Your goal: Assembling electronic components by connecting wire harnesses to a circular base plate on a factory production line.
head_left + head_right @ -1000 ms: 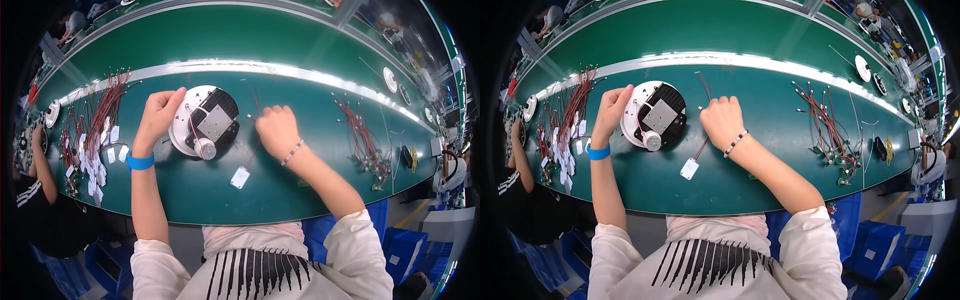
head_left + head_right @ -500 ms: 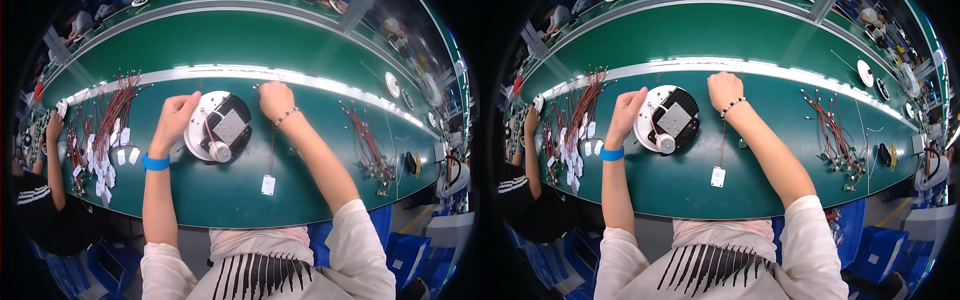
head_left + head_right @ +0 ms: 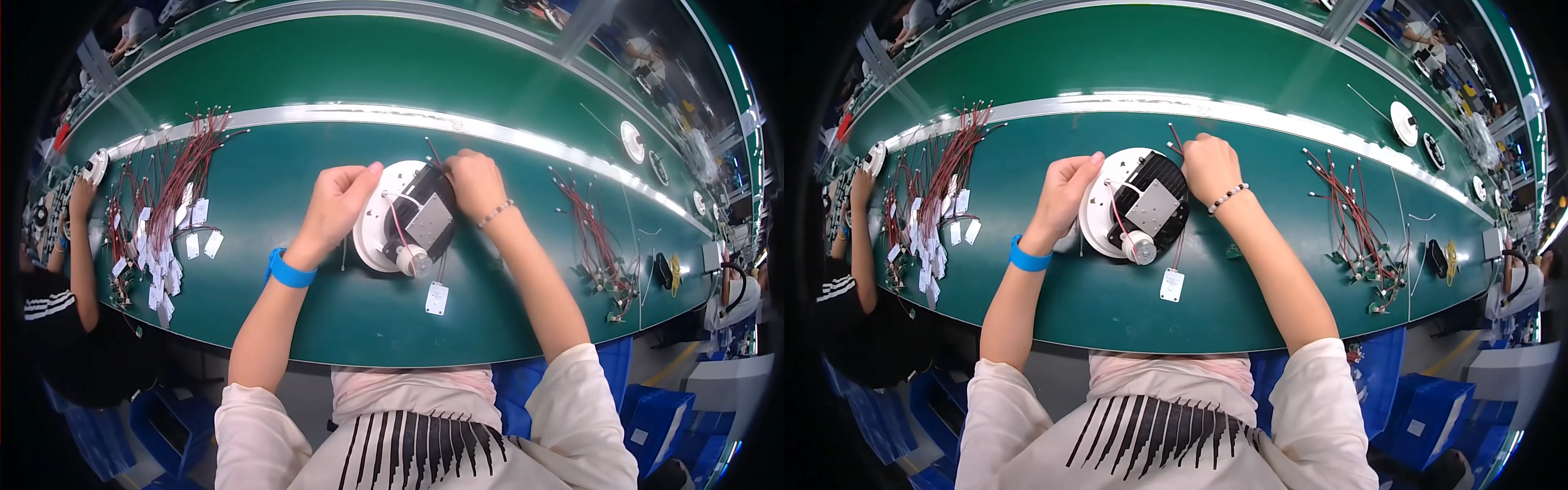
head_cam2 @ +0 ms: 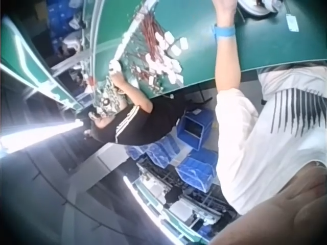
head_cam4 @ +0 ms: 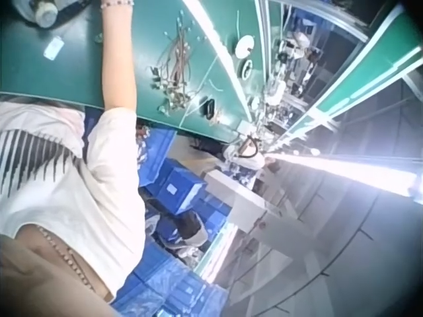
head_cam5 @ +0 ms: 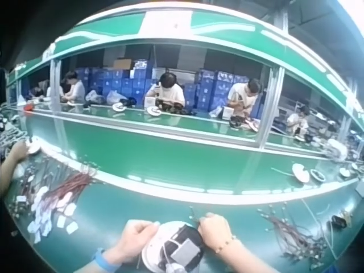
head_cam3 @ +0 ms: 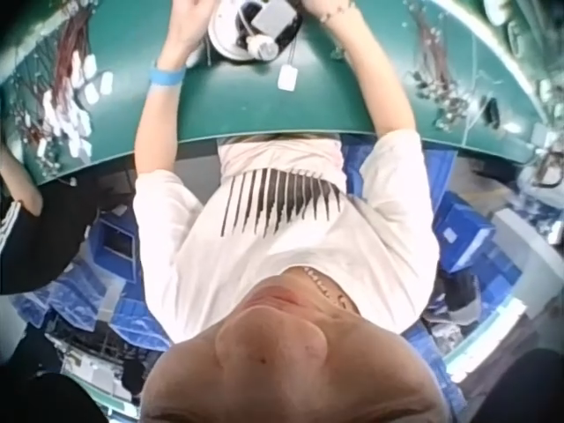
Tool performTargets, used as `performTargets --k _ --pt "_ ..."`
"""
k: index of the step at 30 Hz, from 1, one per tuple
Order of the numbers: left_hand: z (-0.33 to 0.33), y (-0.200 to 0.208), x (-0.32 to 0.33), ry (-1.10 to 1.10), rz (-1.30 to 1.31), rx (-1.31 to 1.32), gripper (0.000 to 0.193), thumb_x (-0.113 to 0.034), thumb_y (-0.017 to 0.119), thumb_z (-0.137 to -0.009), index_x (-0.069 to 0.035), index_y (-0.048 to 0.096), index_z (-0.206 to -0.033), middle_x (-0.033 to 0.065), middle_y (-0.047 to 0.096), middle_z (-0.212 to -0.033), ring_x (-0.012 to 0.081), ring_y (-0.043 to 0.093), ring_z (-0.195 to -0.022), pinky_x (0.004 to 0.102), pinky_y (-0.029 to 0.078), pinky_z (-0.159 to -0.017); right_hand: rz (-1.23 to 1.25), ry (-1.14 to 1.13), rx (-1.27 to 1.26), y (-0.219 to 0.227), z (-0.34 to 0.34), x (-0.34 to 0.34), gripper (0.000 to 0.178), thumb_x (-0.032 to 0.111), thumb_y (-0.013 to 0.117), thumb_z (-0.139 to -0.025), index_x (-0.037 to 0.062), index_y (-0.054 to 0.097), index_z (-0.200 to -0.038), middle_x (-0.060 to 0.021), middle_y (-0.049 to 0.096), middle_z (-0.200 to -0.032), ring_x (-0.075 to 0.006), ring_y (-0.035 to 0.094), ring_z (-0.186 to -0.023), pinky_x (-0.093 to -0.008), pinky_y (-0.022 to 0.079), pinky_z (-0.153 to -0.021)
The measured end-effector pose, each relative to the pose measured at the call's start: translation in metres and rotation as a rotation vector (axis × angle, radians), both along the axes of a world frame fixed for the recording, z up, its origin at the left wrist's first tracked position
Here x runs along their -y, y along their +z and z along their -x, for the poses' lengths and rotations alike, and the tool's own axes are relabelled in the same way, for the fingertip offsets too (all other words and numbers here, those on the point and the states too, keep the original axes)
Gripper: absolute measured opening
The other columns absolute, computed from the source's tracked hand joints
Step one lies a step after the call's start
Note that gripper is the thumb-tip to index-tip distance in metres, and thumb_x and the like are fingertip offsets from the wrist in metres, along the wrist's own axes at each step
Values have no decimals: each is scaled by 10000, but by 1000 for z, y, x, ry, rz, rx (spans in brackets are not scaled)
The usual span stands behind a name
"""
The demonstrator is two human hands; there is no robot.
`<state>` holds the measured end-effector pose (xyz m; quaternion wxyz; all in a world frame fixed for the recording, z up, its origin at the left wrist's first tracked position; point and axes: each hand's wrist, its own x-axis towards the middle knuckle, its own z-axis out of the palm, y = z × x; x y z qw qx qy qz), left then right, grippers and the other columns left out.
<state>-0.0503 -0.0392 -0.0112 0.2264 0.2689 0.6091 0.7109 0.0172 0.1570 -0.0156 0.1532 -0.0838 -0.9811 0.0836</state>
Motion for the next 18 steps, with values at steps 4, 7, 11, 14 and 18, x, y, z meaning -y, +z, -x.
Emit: performTargets --k 4,7,11,14,18 --pt "-1 6 0 -34 3 48 310 -200 485 -841 11 554 -626 -42 510 -578 7 395 -521 186 319 -445 -2 -3 -25 -5 21 -7 81 87 560 -673 28 608 -702 -161 547 -732 -341 539 -702 -400 443 -648" --pt "-2 9 0 -26 24 68 308 -200 483 -842 14 559 -633 -35 520 -584 10 408 -526 186 329 -448 -54 -21 -90 -2 34 -7 80 33 533 -620 -11 593 -648 -196 561 -708 -340 564 -657 -394 475 -598" --pt "7 -1 9 -34 68 30 304 -204 482 -843 17 567 -651 -31 528 -594 12 411 -532 184 333 -454 -56 -4 135 12 22 7 80 21 533 -618 -15 591 -658 -186 567 -689 -336 568 -661 -391 476 -600" --pt "7 -1 7 -58 68 23 305 -207 481 -844 18 569 -658 -30 531 -600 12 408 -535 181 332 -457 -119 -4 55 1 18 3 86 9 526 -621 -22 589 -669 -175 567 -673 -335 568 -656 -396 475 -595" --pt "3 6 6 -38 48 47 309 -210 478 -845 14 565 -650 -35 524 -595 9 398 -533 180 324 -453 -74 51 -66 -5 26 -9 87 26 532 -622 -15 590 -671 -180 555 -676 -337 555 -661 -399 464 -609"
